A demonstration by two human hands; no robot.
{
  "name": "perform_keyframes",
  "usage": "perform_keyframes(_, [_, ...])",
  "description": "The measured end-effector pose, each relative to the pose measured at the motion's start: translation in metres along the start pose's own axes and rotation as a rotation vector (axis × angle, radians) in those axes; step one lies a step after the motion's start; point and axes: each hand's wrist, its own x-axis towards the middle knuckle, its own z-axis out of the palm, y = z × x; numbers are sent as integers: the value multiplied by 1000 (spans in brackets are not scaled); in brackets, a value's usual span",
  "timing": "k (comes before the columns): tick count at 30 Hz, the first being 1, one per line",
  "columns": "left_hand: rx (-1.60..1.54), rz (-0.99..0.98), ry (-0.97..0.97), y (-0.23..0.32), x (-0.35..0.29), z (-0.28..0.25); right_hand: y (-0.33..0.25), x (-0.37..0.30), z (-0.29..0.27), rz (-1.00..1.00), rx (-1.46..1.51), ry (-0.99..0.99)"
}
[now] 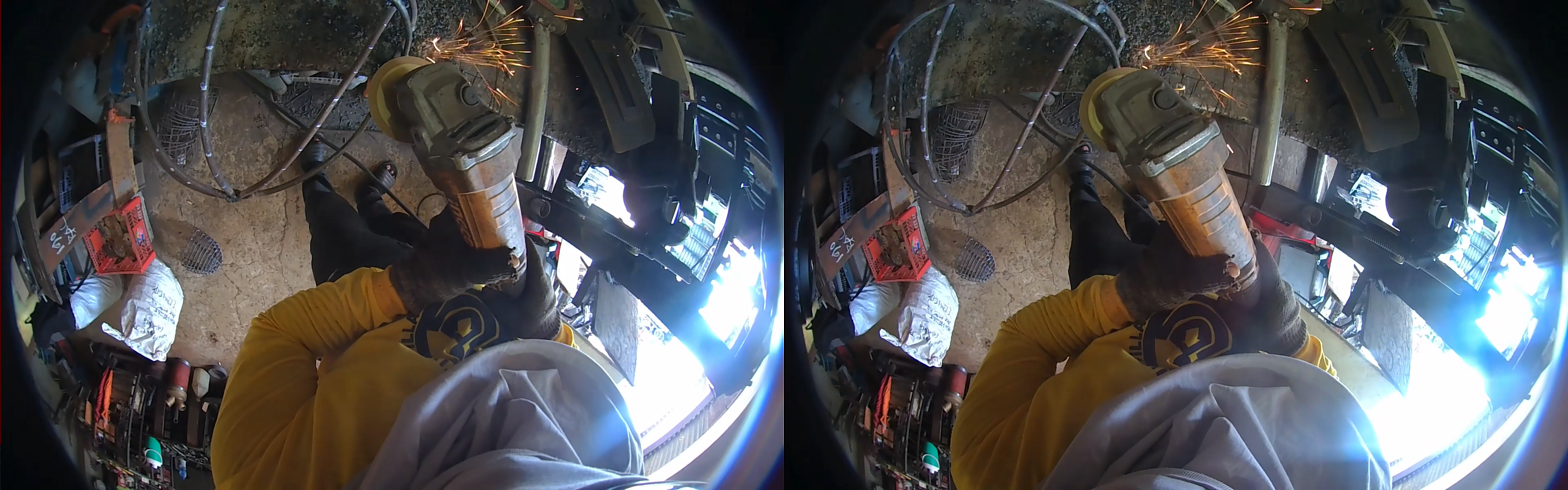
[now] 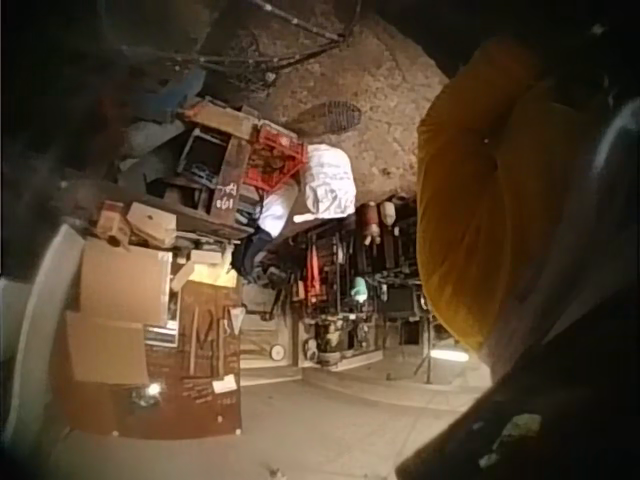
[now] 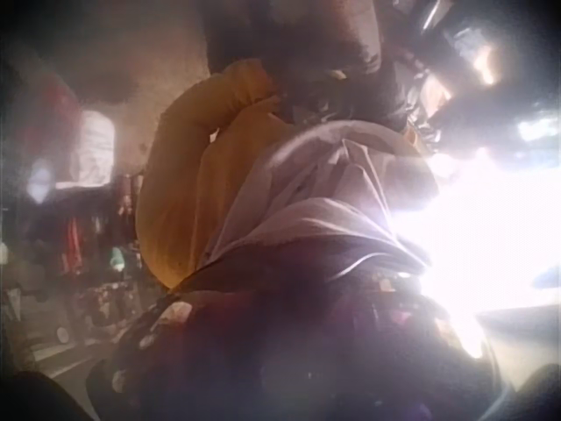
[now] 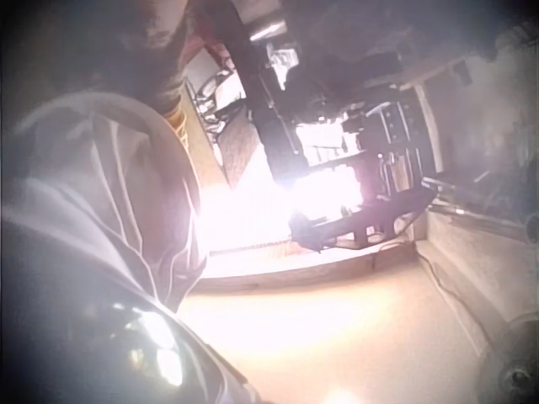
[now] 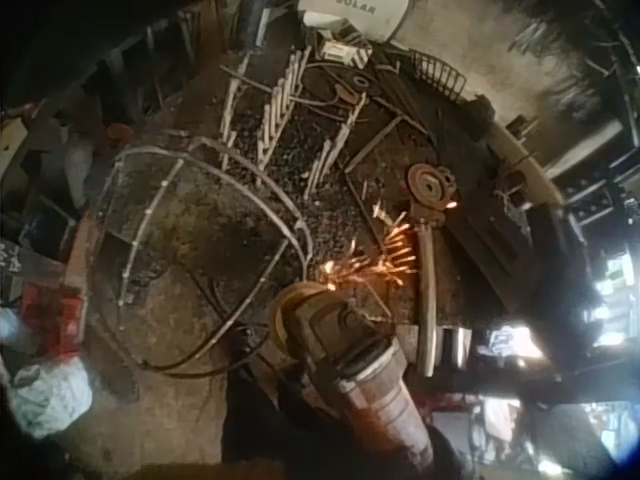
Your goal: The person welds metal rods to a circular structure using a torch, strikes the frame with a hammer, and smooths the joints with an angle grinder.
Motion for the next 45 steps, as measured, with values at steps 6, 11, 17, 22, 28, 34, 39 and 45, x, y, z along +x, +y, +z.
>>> perform_keyframes(6, [-196,-82,37,16,-2,4,-23,14,-4,77,-99,-55])
perform_keyframes(11, [-105,-46,-11,10,-2,-2,15,-8,1,82,-7,1])
perform_keyframes(17, [-77,-12,15,20,-2,0,-3,-8,1,228,-54,11])
perform_keyframes(22, [-35,-48,13,17,-1,-1,1,-6,-4,90,-76,-12])
perform_keyframes(28, [-37,-58,-11,18,-1,2,-30,8,-8,270,-122,-74])
perform_keyframes(34, [-88,-65,-26,25,1,0,-16,4,-9,222,-41,-77])
perform_keyframes(39, [-466,-198,-59,25,-1,4,-11,1,-10,215,-5,-65])
perform_keyframes(45, [-48,-56,18,26,-2,1,-10,4,-7,204,22,-76])
